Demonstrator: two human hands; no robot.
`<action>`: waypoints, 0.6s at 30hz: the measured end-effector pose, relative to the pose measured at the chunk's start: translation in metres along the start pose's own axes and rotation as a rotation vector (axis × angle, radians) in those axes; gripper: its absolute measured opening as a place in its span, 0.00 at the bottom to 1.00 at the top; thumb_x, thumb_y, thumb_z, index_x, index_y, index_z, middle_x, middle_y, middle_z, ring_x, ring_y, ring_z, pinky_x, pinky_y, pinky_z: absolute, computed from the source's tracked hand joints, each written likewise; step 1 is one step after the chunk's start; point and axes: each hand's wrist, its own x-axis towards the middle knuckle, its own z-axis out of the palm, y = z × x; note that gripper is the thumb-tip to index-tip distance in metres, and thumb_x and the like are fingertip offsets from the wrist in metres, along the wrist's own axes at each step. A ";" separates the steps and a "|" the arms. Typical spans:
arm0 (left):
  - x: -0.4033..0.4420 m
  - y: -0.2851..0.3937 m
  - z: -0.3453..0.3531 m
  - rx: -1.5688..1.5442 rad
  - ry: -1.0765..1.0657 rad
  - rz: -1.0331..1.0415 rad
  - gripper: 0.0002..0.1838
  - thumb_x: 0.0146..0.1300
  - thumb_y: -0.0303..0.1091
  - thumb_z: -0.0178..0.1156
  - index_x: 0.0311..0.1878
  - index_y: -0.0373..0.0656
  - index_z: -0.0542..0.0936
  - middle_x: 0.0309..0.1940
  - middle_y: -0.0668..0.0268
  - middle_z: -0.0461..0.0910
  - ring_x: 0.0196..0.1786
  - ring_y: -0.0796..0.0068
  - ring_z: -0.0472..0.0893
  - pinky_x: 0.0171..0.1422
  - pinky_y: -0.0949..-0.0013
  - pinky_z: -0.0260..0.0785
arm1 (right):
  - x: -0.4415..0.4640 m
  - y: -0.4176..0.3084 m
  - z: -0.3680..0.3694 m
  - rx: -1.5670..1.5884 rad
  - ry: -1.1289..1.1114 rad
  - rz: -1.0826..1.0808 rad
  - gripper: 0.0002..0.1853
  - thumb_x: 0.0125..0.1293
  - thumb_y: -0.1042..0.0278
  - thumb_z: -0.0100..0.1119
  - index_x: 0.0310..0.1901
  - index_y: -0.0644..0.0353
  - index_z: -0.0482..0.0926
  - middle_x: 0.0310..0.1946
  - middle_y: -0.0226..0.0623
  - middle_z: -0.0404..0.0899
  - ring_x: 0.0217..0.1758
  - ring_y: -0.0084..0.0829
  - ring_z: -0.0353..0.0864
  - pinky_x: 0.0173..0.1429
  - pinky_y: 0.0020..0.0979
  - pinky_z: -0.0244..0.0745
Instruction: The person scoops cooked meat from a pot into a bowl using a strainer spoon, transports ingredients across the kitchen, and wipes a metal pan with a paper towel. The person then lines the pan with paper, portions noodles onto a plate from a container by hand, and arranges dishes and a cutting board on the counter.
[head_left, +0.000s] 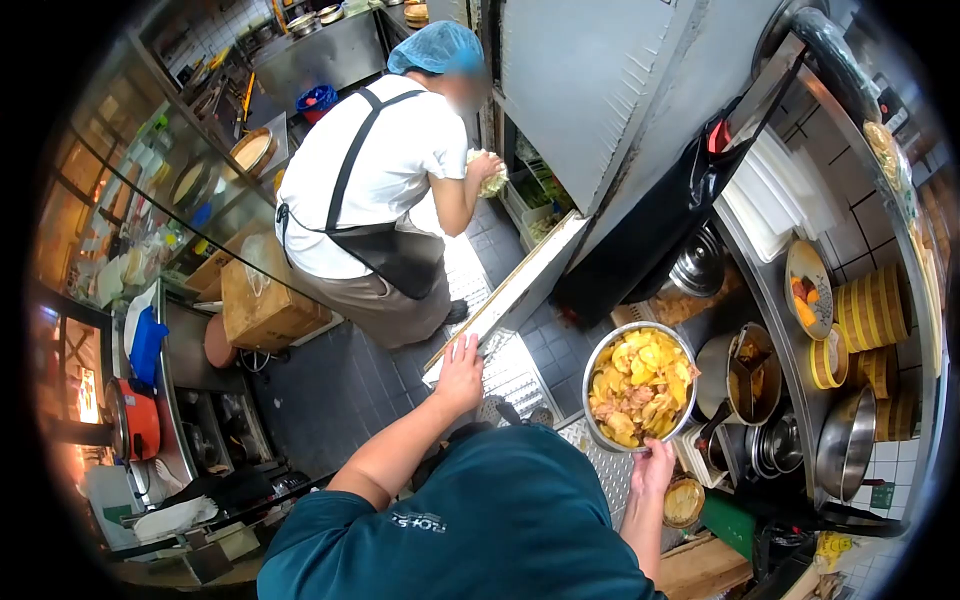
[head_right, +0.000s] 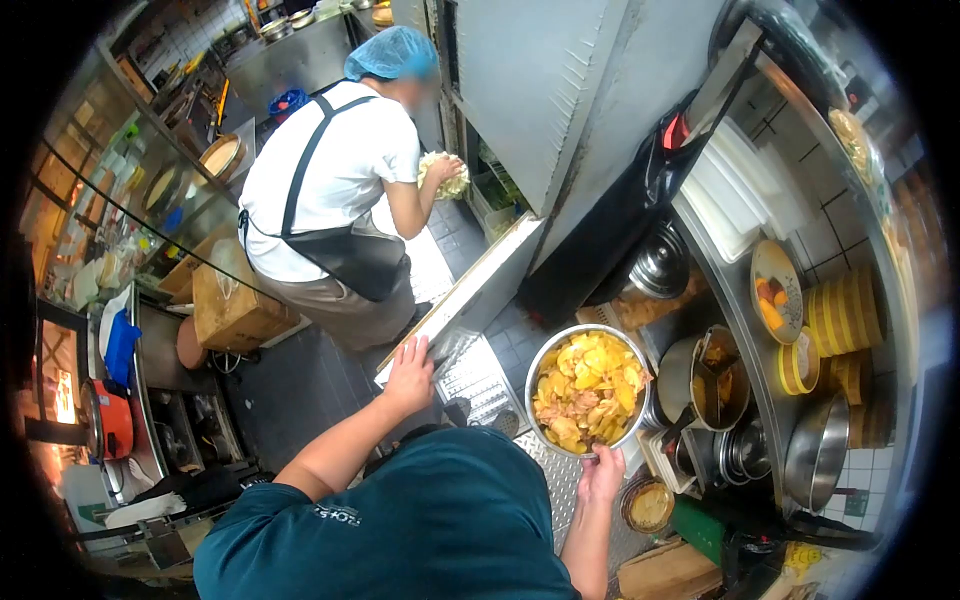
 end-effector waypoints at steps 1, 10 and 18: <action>0.000 -0.001 0.002 0.007 0.004 -0.001 0.24 0.53 0.37 0.66 0.52 0.32 0.82 0.74 0.39 0.60 0.78 0.39 0.59 0.80 0.40 0.51 | 0.002 0.001 -0.003 -0.002 -0.014 0.004 0.16 0.58 0.83 0.57 0.48 0.60 0.78 0.40 0.31 0.81 0.38 0.26 0.81 0.39 0.27 0.79; 0.001 -0.011 -0.003 0.056 -0.043 -0.003 0.26 0.56 0.37 0.63 0.56 0.31 0.80 0.75 0.41 0.60 0.78 0.42 0.59 0.80 0.40 0.50 | 0.007 0.003 -0.011 -0.015 -0.051 0.012 0.16 0.58 0.82 0.57 0.50 0.60 0.78 0.42 0.32 0.81 0.41 0.28 0.81 0.43 0.29 0.81; 0.024 -0.066 0.002 0.196 -0.066 -0.164 0.42 0.57 0.38 0.62 0.73 0.27 0.64 0.79 0.45 0.53 0.82 0.45 0.52 0.82 0.39 0.44 | 0.004 -0.003 -0.004 -0.003 -0.056 0.010 0.17 0.59 0.83 0.57 0.51 0.62 0.79 0.43 0.34 0.82 0.40 0.28 0.83 0.41 0.28 0.82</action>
